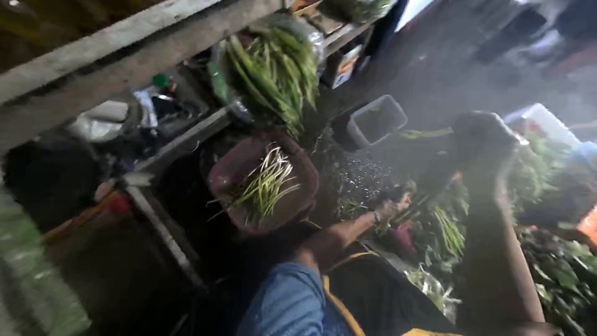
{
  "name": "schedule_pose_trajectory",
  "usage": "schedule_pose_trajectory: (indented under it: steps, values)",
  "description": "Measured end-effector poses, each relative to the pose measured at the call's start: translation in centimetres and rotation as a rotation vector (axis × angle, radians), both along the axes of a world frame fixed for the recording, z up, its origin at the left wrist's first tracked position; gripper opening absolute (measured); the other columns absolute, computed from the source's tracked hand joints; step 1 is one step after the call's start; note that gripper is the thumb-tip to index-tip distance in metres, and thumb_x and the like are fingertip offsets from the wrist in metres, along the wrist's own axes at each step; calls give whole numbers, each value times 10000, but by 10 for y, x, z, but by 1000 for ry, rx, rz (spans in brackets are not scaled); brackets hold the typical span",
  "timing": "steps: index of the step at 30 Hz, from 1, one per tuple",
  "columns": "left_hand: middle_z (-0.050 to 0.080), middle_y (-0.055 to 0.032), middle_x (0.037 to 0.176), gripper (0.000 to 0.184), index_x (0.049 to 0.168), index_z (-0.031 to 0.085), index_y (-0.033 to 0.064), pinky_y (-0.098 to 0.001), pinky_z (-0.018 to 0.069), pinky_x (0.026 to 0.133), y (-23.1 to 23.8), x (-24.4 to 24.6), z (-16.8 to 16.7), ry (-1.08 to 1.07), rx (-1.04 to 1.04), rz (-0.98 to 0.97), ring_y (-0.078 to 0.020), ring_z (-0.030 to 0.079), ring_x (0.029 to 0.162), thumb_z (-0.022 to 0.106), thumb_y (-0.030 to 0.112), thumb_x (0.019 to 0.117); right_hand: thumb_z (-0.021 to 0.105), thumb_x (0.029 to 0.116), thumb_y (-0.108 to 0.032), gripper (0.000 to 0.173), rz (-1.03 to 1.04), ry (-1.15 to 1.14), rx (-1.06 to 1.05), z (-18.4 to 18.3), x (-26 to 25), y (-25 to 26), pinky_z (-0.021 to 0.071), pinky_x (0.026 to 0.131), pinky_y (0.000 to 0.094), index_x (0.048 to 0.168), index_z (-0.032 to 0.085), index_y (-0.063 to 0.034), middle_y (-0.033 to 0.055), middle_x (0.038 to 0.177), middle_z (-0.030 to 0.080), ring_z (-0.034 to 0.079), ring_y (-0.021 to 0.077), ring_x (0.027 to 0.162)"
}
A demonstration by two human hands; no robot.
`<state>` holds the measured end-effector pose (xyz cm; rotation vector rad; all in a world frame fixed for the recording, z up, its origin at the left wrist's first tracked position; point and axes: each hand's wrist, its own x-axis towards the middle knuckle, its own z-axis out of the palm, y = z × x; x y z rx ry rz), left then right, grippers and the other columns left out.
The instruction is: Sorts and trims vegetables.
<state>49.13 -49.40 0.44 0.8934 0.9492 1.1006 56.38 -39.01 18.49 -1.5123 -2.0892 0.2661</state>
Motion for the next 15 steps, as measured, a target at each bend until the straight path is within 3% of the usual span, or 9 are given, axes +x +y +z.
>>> schedule_pose_trajectory:
  steps: [3,6,8,10,11,12,13,14,15]
  values:
    - [650,-198,1063,379,1292,544,-142,-288,521,884,9,-18,-1,-29,-55,20,-154,608,932,605,-56,928,595,1040,-206,298,105,148,-34,-7,-48,7,596,799,426,1196,650,42,197,1037,703,699,229,830]
    - [634,-166,1034,428,1280,532,-135,-279,519,845,17,-35,-6,-122,-116,62,-128,590,896,607,-93,861,612,1024,-150,239,271,326,-136,-21,-93,9,609,717,298,1181,648,27,103,1020,706,675,92,748]
    - [645,-197,1112,487,1326,516,-124,-304,522,895,19,-51,0,-128,-170,83,-154,613,964,631,-107,853,584,1033,-149,208,375,453,-252,-33,-125,8,612,686,263,1176,643,-9,30,983,709,671,49,719]
    - [605,-279,1276,531,1405,463,-142,-361,480,1023,16,-65,2,-102,-155,109,-243,602,1143,616,-74,900,556,1035,-166,187,432,610,-424,-48,-155,5,605,665,252,1170,634,-63,-18,938,693,658,44,704]
    - [586,-294,1300,515,1416,438,-149,-365,473,1038,16,-68,-4,-105,-126,116,-256,592,1169,590,-56,934,560,1028,-151,152,432,697,-519,-58,-171,5,598,657,252,1139,639,-84,-31,927,707,654,49,697]
    - [593,-297,1289,474,1413,434,-160,-348,486,1017,18,-67,-15,-108,-72,128,-242,605,1151,552,-22,975,573,1004,-109,103,406,772,-579,-70,-190,8,599,644,257,1075,645,-86,-46,894,731,664,48,678]
    - [625,-263,1230,412,1378,455,-166,-286,522,949,23,-64,-26,-135,-4,143,-169,633,1077,509,24,1016,580,998,-98,109,382,778,-636,-83,-203,11,606,652,275,1081,644,-64,-27,901,735,673,65,684]
    - [641,-261,1185,382,1347,456,-195,-236,536,890,27,-65,-25,-144,74,155,-122,650,1025,445,53,1056,599,1003,-105,195,364,717,-681,-97,-210,14,618,672,318,1174,639,-20,39,970,727,685,114,716]
    - [645,-266,1156,362,1320,460,-223,-206,529,860,28,-77,3,-127,52,152,-96,648,987,424,20,1053,631,1001,-133,326,353,574,-685,-104,-210,15,620,686,359,1310,608,-32,92,1081,712,693,161,752]
